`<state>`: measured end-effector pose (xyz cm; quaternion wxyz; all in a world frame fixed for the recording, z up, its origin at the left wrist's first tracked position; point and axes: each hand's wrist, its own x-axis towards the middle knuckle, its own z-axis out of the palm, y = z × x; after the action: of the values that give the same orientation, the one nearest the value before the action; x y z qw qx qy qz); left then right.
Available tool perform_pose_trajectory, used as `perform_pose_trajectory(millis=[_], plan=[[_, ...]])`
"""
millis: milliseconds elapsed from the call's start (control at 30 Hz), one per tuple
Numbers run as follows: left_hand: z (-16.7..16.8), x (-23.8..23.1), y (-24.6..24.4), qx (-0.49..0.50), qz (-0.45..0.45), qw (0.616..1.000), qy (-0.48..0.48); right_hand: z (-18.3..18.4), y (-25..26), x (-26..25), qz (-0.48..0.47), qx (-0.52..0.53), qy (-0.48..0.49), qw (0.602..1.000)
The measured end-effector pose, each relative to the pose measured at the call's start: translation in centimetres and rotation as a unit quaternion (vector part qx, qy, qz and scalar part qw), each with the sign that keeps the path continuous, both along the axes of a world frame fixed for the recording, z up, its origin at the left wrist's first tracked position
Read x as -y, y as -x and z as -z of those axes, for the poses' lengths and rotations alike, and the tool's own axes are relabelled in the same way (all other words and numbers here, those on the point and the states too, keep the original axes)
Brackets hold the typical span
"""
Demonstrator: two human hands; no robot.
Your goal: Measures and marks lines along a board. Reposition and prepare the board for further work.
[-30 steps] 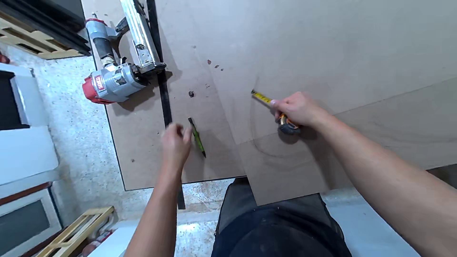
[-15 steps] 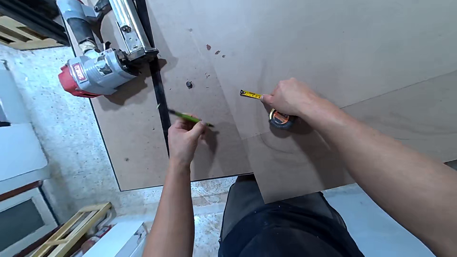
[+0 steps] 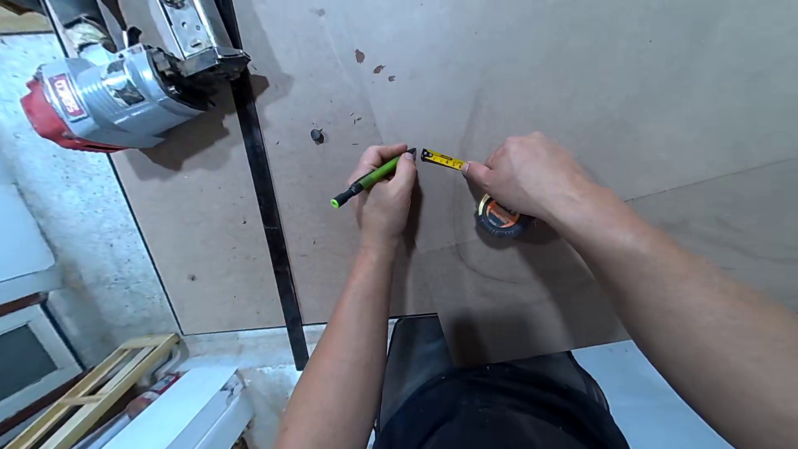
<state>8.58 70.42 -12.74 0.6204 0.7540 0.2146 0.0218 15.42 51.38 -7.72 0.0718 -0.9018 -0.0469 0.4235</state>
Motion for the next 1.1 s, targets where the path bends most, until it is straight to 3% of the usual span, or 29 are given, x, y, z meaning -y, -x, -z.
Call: perform_pose_trajectory(millis=[500, 767, 1100], plan=[[-0.1, 0.1, -0.1, 0.001, 0.028, 0.997, -0.07, 0.1, -0.5, -0.4, -0.017, -0.005, 0.01, 1.0], [-0.6, 1.7, -1.8, -0.038, 0.034, 0.98, -0.194, 0.1, -0.7, -0.3, -0.022, -0.005, 0.01, 1.0], [-0.6, 1.5, -2.0, -0.037, 0.049, 0.978, -0.2, -0.1, -0.9, -0.2, -0.027, 0.001, 0.003, 1.0]])
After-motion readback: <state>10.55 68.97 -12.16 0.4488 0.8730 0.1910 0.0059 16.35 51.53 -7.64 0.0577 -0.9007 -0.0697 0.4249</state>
